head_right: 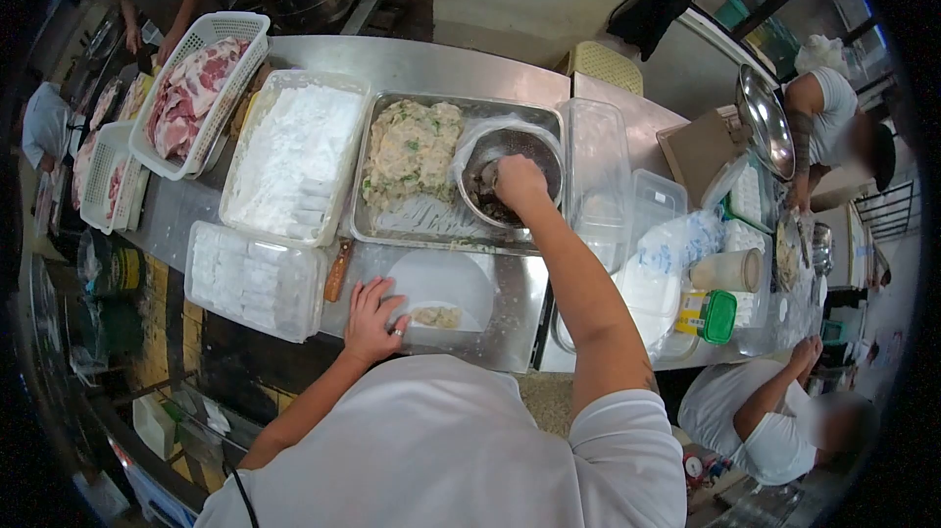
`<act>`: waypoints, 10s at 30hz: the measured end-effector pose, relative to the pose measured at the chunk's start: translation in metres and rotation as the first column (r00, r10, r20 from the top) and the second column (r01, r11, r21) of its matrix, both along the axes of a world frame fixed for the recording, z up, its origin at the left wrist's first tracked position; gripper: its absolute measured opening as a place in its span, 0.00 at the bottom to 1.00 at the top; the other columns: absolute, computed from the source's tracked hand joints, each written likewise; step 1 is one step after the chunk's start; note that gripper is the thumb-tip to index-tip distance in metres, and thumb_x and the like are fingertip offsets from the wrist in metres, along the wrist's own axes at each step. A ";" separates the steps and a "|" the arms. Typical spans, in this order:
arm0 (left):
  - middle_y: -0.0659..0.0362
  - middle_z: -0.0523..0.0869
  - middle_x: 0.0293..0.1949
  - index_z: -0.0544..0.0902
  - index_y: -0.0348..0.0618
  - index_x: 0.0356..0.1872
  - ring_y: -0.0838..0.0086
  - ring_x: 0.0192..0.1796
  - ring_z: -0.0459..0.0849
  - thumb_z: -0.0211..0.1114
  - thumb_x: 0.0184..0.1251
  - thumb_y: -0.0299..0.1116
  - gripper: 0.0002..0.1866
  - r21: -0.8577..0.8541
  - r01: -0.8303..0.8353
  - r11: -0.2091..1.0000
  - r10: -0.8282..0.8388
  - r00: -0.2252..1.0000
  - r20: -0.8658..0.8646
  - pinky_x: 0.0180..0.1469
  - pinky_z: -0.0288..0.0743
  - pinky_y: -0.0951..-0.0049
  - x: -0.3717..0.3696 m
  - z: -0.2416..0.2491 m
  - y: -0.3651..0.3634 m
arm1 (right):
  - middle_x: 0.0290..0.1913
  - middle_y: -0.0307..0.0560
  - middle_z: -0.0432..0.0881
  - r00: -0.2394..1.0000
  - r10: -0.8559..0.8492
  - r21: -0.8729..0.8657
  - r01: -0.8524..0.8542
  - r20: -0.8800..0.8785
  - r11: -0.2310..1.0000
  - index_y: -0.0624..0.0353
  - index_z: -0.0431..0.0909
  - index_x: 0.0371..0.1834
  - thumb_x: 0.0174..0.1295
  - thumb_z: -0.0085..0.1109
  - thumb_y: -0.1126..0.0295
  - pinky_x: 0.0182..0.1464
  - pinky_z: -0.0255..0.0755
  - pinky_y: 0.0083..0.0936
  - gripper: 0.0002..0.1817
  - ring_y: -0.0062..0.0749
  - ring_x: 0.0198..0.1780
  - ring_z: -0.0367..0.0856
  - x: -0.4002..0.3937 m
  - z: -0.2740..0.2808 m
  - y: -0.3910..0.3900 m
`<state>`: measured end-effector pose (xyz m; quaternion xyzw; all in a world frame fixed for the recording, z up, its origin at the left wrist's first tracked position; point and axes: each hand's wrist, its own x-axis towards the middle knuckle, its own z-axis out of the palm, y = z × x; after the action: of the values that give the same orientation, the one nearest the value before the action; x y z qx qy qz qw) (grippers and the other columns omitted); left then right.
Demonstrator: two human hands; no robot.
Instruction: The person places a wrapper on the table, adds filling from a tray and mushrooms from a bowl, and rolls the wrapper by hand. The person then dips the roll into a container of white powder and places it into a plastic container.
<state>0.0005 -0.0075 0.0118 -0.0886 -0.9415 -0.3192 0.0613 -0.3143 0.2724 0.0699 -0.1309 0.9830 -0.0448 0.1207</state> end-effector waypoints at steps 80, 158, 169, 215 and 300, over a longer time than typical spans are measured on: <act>0.46 0.76 0.75 0.86 0.43 0.63 0.45 0.82 0.67 0.70 0.72 0.41 0.23 0.019 0.090 0.996 -0.088 0.993 -0.082 0.87 0.52 0.34 0.005 -0.019 -0.012 | 0.50 0.61 0.87 0.986 0.138 -0.328 -0.101 0.091 0.939 0.66 0.91 0.43 0.63 0.65 0.77 0.60 0.85 0.46 0.09 0.58 0.53 0.89 0.276 -0.003 -0.065; 0.53 0.93 0.28 0.91 0.34 0.40 0.69 0.28 0.92 0.79 0.71 0.34 0.12 0.312 -0.354 0.882 0.078 0.761 0.644 0.34 0.84 0.64 0.004 -0.024 -0.006 | 0.51 0.71 0.92 0.971 -0.227 -0.353 0.188 -0.070 0.916 0.62 0.94 0.51 0.62 0.64 0.73 0.64 0.85 0.50 0.16 0.64 0.56 0.92 0.031 0.014 0.010; 0.53 0.94 0.28 0.91 0.34 0.39 0.69 0.28 0.93 0.79 0.72 0.36 0.13 0.333 -0.455 0.826 0.128 0.727 0.675 0.34 0.84 0.63 0.005 -0.014 -0.001 | 0.56 0.65 0.92 0.993 0.109 0.042 -0.108 -0.034 0.993 0.62 0.93 0.47 0.69 0.64 0.73 0.62 0.88 0.46 0.10 0.57 0.60 0.92 -0.003 -0.019 -0.005; 0.51 0.93 0.29 0.89 0.31 0.38 0.68 0.28 0.93 0.77 0.73 0.34 0.13 0.351 -0.337 0.873 0.008 0.731 0.682 0.33 0.84 0.62 0.003 -0.013 -0.009 | 0.39 0.63 0.94 0.817 -0.459 -0.387 0.572 0.349 0.723 0.61 0.94 0.42 0.62 0.78 0.58 0.52 0.87 0.44 0.16 0.55 0.45 0.95 0.289 -0.031 -0.008; 0.53 0.88 0.48 0.91 0.46 0.46 0.51 0.53 0.83 0.79 0.61 0.34 0.13 0.117 0.416 0.902 -0.412 0.909 -0.057 0.58 0.76 0.48 -0.026 0.009 0.017 | 0.49 0.52 0.83 0.913 0.215 -0.262 -0.314 -0.346 0.913 0.62 0.83 0.53 0.66 0.68 0.67 0.61 0.74 0.45 0.16 0.50 0.55 0.81 0.340 -0.039 -0.047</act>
<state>-0.0253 0.0096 0.0211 -0.2873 -0.8780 -0.3826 0.0119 0.0255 0.2249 0.0306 -0.2871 0.9427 -0.1615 -0.0524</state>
